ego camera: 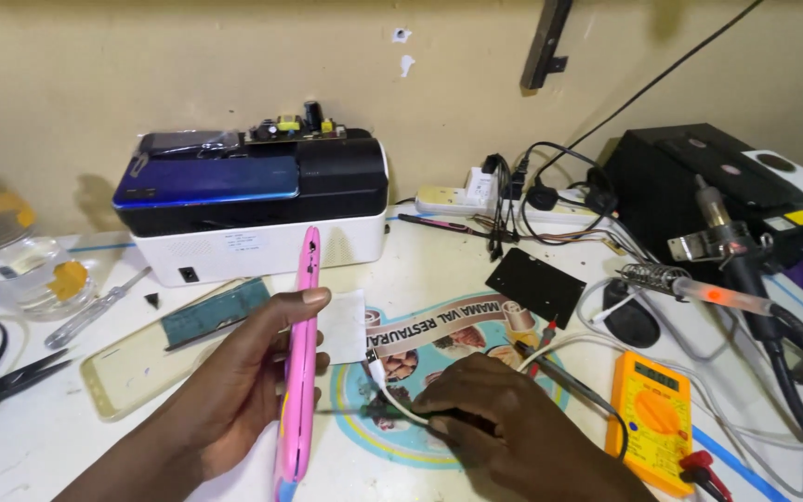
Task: Reassembling a pink electronic device by connecting internal circuit boards and snapping the plastic housing together.
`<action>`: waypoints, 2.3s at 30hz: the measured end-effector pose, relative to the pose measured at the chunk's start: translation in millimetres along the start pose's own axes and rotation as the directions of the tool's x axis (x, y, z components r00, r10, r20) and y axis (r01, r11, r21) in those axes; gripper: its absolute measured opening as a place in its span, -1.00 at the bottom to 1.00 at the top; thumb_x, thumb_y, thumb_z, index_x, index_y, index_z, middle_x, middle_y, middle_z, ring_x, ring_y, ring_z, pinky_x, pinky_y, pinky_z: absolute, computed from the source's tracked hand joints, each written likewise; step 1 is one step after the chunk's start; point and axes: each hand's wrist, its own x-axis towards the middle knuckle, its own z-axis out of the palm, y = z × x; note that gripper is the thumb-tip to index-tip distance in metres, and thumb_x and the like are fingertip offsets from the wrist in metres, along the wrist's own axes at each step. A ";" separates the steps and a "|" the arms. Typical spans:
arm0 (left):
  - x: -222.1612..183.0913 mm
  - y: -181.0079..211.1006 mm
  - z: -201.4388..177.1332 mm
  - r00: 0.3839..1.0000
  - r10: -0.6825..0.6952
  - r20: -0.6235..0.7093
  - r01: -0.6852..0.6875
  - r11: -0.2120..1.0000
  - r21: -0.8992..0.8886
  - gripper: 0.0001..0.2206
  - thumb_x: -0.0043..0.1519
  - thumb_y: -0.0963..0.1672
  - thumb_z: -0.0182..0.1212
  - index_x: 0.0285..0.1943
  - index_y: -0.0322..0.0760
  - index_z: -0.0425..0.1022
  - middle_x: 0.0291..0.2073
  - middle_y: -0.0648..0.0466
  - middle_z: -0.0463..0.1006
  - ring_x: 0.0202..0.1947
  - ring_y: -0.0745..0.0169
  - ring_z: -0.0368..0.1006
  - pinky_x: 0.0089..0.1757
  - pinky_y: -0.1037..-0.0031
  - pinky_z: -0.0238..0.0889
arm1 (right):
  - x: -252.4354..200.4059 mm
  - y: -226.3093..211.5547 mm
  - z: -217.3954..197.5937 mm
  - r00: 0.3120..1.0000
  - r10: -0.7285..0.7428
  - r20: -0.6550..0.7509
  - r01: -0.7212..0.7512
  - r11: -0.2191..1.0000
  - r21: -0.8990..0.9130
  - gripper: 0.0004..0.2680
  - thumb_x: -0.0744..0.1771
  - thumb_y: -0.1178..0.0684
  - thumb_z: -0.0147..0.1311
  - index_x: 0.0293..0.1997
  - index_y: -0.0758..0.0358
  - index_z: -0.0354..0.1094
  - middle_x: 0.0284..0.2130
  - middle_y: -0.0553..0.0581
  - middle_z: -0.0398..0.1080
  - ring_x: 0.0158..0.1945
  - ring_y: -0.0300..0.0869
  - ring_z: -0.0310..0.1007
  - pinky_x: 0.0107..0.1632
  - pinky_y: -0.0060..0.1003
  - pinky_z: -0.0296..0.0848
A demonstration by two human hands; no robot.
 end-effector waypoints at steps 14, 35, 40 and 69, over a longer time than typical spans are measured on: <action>-7.0 2.2 14.3 0.998 -0.029 0.060 0.024 0.996 0.090 -0.53 0.05 -0.02 0.22 0.21 -0.03 0.45 -0.23 0.02 0.31 -0.31 0.16 0.25 -0.31 0.37 0.08 | 41.0 83.3 -104.2 0.843 0.532 -0.083 -0.534 0.804 -0.263 -0.54 0.24 -0.05 0.33 0.28 -0.07 0.27 0.07 0.04 0.30 0.25 -0.10 0.20 0.24 -0.13 0.27; 3.0 0.5 9.7 0.991 -0.049 0.121 0.034 0.992 0.123 -0.53 0.06 -0.03 0.24 0.21 0.03 0.43 -0.17 0.03 0.43 -0.30 0.17 0.26 -0.25 0.43 0.10 | 9.8 27.4 -14.2 0.639 0.687 -0.347 -0.735 0.678 -0.011 -0.69 0.25 0.06 0.32 0.10 0.14 0.45 -0.07 0.21 0.32 -0.03 0.02 0.40 -0.11 -0.13 0.38; 5.0 4.2 13.6 0.984 -0.031 0.173 0.013 0.994 0.105 -0.57 0.07 -0.03 0.25 0.16 -0.01 0.42 -0.18 0.01 0.45 -0.30 0.17 0.28 -0.26 0.43 0.12 | 6.4 35.2 -4.9 0.594 0.736 -0.326 -0.738 0.659 0.143 -0.68 0.25 0.08 0.29 0.11 0.18 0.44 -0.06 0.25 0.35 -0.04 0.05 0.42 -0.11 -0.11 0.39; -44.1 16.5 33.3 0.960 0.044 0.277 -0.031 0.998 -0.051 -0.78 0.15 -0.07 0.29 -0.13 -0.19 0.41 -0.23 -0.07 0.58 -0.29 0.16 0.44 -0.33 0.43 0.27 | 32.5 -66.6 17.4 0.498 0.855 0.146 -0.539 0.173 0.824 -0.65 0.28 0.20 0.12 0.21 0.40 0.43 -0.03 0.47 0.54 -0.06 0.20 0.53 -0.13 -0.05 0.44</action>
